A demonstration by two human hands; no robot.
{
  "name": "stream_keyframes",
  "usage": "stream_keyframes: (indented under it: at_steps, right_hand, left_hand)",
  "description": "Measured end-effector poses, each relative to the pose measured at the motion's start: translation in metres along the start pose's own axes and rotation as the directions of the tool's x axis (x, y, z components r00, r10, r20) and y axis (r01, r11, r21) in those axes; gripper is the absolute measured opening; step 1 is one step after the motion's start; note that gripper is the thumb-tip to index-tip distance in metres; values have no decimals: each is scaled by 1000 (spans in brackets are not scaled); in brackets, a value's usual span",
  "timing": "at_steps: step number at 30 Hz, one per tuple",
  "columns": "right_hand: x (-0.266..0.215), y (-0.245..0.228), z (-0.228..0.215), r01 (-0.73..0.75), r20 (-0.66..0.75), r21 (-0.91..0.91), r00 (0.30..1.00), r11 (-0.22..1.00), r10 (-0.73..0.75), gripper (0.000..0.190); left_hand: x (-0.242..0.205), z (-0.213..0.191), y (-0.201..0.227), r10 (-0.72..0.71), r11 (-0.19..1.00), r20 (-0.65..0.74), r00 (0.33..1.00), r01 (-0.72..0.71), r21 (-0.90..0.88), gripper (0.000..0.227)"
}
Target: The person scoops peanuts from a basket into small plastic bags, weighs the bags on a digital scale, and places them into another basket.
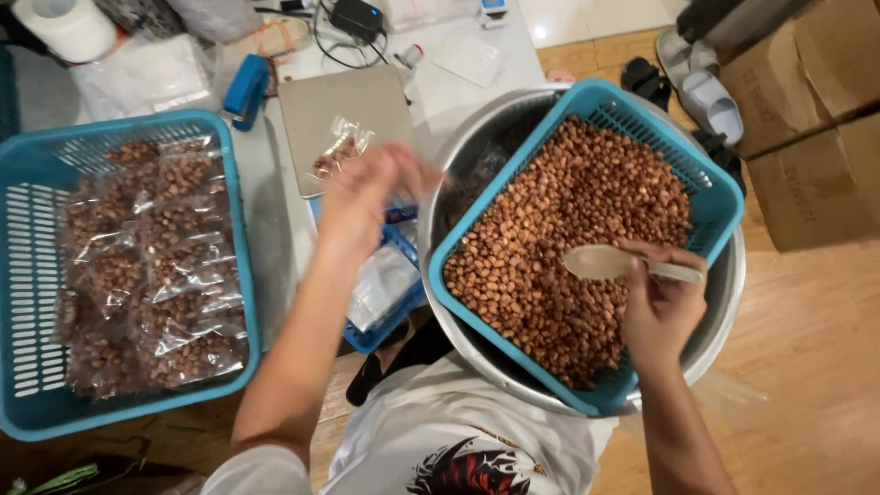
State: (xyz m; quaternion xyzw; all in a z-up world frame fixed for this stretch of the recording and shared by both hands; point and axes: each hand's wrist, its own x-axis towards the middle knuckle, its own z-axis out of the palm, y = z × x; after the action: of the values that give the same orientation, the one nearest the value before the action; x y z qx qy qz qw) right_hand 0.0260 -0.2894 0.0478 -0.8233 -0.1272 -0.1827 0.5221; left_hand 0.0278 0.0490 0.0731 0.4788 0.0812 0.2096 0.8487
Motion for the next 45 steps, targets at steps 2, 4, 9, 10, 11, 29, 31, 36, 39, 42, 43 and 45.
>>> stream_keyframes:
  at_steps: [2, 4, 9, 10, 11, 29, 31, 36, 39, 42, 43, 45]
  right_hand:
    - [3, -7, 6, -13, -9, 92, 1000, 996, 14, 21]
    - [3, -16, 11, -15, -14, 99, 1000, 995, 16, 21]
    - [-5, -16, 20, -72, 16, 162, 997, 984, 70, 22]
    - [-7, -17, 23, -123, 32, 228, 992, 966, 119, 22]
    - [-9, -18, 27, -170, 50, 294, 985, 941, 162, 22]
    - [-40, 15, 25, -495, 195, 556, 858, 668, 474, 19]
    - [-42, 15, 25, -502, 201, 563, 854, 657, 480, 20]
    - [-42, 17, 24, -511, 208, 557, 849, 655, 485, 20]
    - [-41, 13, 22, -523, 203, 551, 840, 651, 504, 20]
    - [-39, 13, 19, -500, 182, 546, 854, 673, 487, 19]
    - [-38, 14, 17, -481, 139, 545, 860, 687, 491, 19]
    - [-37, 15, 12, -462, 104, 545, 865, 700, 491, 19]
  left_hand:
    - [-26, 3, -28, -368, 911, 34, 929, 368, -186, 23]
    - [-48, -19, -102, -497, 829, 132, 858, 514, -219, 21]
    - [-103, 30, -89, -736, 529, 369, 568, 822, -211, 41]
    - [-109, 39, -83, -784, 462, 365, 501, 865, -195, 40]
    - [-113, 48, -77, -825, 395, 361, 434, 901, -180, 39]
    - [-148, 51, -110, -833, 439, 339, 437, 895, -75, 27]
    - [-146, 52, -100, -834, 435, 347, 429, 898, -66, 28]
    - [-142, 46, -86, -850, 403, 358, 386, 915, -30, 33]
    - [-129, 42, -72, -876, 338, 369, 311, 941, 9, 38]
    - [-86, 49, -11, -907, 388, 273, 320, 886, 254, 40]
    - [-68, 36, -8, -792, 611, 221, 570, 739, 283, 32]
    - [-27, 2, -8, -602, 783, 170, 780, 533, 322, 32]
